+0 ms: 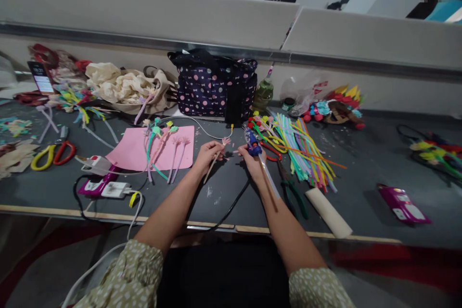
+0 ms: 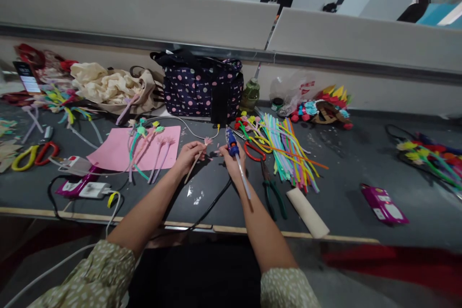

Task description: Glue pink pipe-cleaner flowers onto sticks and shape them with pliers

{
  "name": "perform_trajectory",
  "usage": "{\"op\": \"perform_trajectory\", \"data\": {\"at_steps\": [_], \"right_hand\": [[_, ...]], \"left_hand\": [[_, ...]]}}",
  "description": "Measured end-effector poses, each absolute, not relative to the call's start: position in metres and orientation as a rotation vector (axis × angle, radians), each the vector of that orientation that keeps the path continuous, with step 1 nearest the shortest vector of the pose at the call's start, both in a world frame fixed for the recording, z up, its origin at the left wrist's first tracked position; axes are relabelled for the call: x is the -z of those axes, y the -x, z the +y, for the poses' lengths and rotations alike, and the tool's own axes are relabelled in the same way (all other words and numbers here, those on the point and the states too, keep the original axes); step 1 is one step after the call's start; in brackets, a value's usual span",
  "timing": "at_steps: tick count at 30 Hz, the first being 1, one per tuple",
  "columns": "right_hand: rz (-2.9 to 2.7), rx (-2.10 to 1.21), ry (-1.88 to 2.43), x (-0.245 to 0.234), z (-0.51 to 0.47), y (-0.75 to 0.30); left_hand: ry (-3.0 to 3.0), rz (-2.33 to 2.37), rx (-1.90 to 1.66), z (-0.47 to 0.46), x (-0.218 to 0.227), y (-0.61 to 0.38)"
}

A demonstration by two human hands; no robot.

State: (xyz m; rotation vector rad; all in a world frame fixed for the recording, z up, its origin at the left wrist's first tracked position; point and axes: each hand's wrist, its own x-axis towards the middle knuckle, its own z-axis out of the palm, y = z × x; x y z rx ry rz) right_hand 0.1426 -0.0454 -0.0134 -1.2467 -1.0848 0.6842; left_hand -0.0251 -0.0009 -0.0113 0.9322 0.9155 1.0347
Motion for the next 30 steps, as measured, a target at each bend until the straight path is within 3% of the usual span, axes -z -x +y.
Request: {"op": "perform_trajectory", "data": {"at_steps": [13,30], "right_hand": [[-1.184,-0.451,1.278,0.011,-0.05,-0.145],[-1.295,-0.442,1.34,0.002,-0.057,-0.144]], "left_hand": [[-1.121,0.943,-0.834,-0.008,0.006,0.024],[-1.205,0.912,-0.763,-0.012,0.004,0.022]]}}
